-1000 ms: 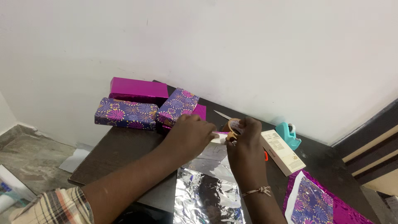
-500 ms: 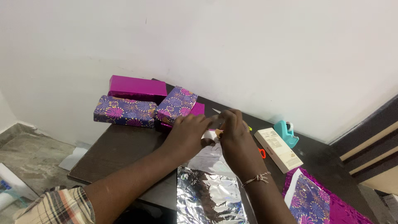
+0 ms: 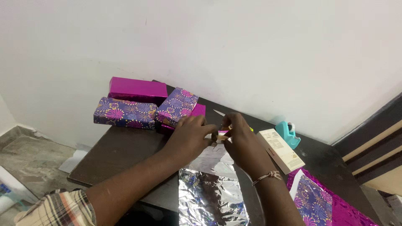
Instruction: The person wraps a small rectangular box with shiny pink wrapping paper. They fold the paper around the box, apply clear tape to secure the edges, and use scissors to cut the tape. The wrapped box is placed on the table with other already wrapped gifts.
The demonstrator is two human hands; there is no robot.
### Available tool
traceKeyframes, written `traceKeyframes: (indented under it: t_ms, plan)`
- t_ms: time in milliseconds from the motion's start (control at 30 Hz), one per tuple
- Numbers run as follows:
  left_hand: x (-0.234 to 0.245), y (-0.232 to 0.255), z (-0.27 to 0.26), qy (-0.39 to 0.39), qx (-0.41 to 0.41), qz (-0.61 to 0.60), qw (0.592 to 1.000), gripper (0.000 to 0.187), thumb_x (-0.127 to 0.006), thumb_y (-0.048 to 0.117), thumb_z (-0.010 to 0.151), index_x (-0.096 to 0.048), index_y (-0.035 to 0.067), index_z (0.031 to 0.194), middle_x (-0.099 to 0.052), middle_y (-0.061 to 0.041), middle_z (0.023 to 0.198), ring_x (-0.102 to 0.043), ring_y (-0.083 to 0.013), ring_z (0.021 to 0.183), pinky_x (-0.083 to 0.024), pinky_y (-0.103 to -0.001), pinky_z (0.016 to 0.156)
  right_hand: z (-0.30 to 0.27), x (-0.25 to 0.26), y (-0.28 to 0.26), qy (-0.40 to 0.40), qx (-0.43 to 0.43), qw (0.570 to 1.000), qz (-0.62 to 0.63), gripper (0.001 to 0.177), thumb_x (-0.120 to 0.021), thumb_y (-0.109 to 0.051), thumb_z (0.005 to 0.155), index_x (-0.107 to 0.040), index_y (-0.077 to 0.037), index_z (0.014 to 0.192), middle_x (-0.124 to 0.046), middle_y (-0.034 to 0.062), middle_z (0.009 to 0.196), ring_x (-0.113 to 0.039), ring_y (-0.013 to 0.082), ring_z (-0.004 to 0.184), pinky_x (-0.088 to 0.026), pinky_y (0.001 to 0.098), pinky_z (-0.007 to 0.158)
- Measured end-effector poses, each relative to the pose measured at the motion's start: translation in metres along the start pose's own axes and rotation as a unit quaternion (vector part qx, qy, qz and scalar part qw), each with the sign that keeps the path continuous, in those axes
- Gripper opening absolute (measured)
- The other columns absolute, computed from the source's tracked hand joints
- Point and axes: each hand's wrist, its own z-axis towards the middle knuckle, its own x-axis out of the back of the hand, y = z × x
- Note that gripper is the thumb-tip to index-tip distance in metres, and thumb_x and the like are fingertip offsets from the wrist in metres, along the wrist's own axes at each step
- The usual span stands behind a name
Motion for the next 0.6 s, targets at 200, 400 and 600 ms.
traceKeyframes:
  t_ms: [200, 400, 600]
  plan:
    - [-0.001, -0.003, 0.000, 0.034, -0.035, -0.028, 0.998, 0.062, -0.081, 0.030, 0.082, -0.052, 0.013, 0.134, -0.059, -0.012, 0.115, -0.055, -0.0303, 0.119, -0.032, -0.055, 0.110, 0.002, 0.004, -0.006, -0.041, -0.081, 0.995, -0.035, 0.035, -0.072, -0.017, 0.090, -0.050, -0.013, 0.116, -0.072, 0.0095, 0.109, -0.075, 0.0300, 0.095, -0.058, 0.0429, 0.071]
    - [-0.002, -0.006, 0.004, 0.006, 0.000, -0.043, 0.999, 0.075, -0.082, 0.027, 0.080, -0.046, 0.012, 0.144, -0.059, -0.013, 0.122, -0.055, -0.0327, 0.121, -0.039, -0.050, 0.106, 0.007, 0.003, -0.016, 0.007, 0.031, 0.995, -0.098, 0.039, -0.066, -0.005, 0.090, -0.046, -0.006, 0.123, -0.068, 0.0170, 0.118, -0.072, 0.0378, 0.096, -0.056, 0.0497, 0.065]
    - [0.000, -0.007, 0.006, -0.020, 0.019, -0.047, 0.999, 0.068, -0.082, 0.028, 0.081, -0.052, 0.013, 0.141, -0.057, -0.012, 0.119, -0.053, -0.0309, 0.120, -0.039, -0.049, 0.105, 0.021, 0.009, -0.013, -0.092, -0.010, 0.994, -0.061, 0.065, -0.061, 0.004, 0.092, -0.026, -0.006, 0.145, -0.061, 0.0224, 0.127, -0.075, 0.0341, 0.097, -0.064, 0.0407, 0.077]
